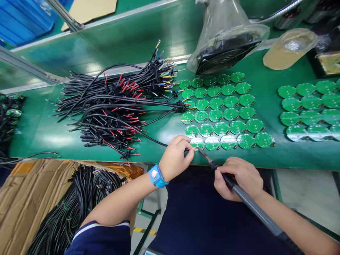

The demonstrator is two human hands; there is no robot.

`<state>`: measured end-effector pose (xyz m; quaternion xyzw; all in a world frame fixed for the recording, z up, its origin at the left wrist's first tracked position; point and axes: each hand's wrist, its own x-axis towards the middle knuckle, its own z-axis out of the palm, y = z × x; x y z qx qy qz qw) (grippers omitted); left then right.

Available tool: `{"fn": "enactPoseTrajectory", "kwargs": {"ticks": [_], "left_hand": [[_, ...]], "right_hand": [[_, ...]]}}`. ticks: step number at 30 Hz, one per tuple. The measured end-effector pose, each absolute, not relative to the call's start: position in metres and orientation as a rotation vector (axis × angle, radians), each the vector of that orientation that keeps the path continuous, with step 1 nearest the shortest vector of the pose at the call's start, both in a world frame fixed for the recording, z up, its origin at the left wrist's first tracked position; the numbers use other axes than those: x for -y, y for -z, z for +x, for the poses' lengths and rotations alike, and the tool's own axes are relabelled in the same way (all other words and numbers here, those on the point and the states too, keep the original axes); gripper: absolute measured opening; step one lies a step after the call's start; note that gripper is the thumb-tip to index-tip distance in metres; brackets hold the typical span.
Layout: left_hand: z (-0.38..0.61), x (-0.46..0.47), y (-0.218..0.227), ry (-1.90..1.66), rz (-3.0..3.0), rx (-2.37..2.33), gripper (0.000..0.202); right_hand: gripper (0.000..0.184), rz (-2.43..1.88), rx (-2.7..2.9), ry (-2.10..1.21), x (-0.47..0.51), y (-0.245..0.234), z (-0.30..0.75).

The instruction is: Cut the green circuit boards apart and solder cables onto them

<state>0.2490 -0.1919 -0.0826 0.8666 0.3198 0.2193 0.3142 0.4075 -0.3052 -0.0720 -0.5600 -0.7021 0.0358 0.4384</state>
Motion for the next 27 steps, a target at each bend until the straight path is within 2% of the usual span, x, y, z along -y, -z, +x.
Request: {"fn": "enactPoseTrajectory", "kwargs": {"ticks": [5, 16, 19, 23, 27], "left_hand": [[0.251, 0.196, 0.085, -0.591, 2.319, -0.874, 0.004], [0.256, 0.202, 0.085, -0.630, 2.357, -0.957, 0.005], [0.257, 0.202, 0.083, -0.610, 2.346, -0.976, 0.005], [0.258, 0.202, 0.080, -0.572, 2.329, -0.988, 0.007], [0.256, 0.199, 0.077, -0.524, 2.350, -0.967, 0.007]], "right_hand": [[0.024, -1.382, 1.774, 0.042, 0.310, 0.077, 0.400], [0.019, -1.418, 1.740, 0.046, 0.311, 0.076, 0.400], [0.015, -1.470, 1.636, -0.077, 0.315, 0.076, 0.403], [0.007, -1.580, 1.216, -0.261, 0.314, 0.082, 0.423], [0.007, -1.420, 1.058, -0.651, 0.299, 0.094, 0.450]]}}
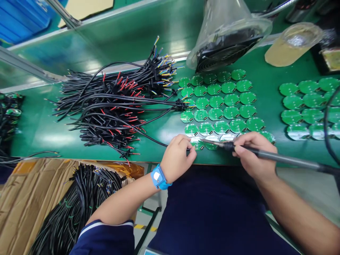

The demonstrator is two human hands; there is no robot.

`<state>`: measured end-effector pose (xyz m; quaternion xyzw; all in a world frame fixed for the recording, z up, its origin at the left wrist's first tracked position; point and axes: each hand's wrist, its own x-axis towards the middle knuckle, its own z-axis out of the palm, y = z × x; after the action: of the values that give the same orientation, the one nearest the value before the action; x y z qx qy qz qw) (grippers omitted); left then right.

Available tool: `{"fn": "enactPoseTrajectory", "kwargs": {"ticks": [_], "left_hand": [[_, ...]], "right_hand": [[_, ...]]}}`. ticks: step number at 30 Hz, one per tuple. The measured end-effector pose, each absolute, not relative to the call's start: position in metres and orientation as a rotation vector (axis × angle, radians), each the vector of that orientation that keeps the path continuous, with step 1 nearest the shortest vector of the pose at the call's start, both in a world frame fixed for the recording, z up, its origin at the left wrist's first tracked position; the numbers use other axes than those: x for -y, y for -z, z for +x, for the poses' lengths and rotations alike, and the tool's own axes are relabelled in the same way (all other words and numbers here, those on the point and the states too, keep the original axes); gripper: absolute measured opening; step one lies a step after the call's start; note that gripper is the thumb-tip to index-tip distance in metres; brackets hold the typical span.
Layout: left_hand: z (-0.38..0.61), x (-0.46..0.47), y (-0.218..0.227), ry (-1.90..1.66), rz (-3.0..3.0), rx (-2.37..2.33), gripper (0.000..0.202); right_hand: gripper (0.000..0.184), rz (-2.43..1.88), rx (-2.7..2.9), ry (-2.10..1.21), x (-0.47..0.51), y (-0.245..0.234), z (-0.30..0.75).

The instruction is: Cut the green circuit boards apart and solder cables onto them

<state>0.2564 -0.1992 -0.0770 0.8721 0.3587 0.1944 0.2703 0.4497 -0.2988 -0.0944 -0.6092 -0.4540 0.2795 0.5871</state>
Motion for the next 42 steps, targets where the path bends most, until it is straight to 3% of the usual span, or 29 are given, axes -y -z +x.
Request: {"fn": "enactPoseTrajectory", "kwargs": {"ticks": [5, 29, 34, 38, 42], "left_hand": [[0.252, 0.192, 0.071, -0.425, 2.397, -0.838, 0.009], [0.264, 0.179, 0.057, -0.120, 2.399, -0.929, 0.013], [0.266, 0.174, 0.057, -0.059, 2.429, -0.958, 0.014], [0.266, 0.173, 0.053, -0.079, 2.468, -0.918, 0.016], [0.259, 0.171, 0.055, -0.148, 2.540, -0.857, 0.022]], "right_hand": [[0.010, -1.341, 1.060, -0.878, 0.288, 0.099, 0.462], [0.009, -1.498, 1.396, -0.741, 0.291, 0.084, 0.454], [0.004, -1.363, 1.124, -0.868, 0.288, 0.094, 0.456], [0.012, -1.295, 0.845, -0.896, 0.287, 0.097, 0.453], [0.013, -1.212, 0.763, -0.787, 0.285, 0.087, 0.444]]}}
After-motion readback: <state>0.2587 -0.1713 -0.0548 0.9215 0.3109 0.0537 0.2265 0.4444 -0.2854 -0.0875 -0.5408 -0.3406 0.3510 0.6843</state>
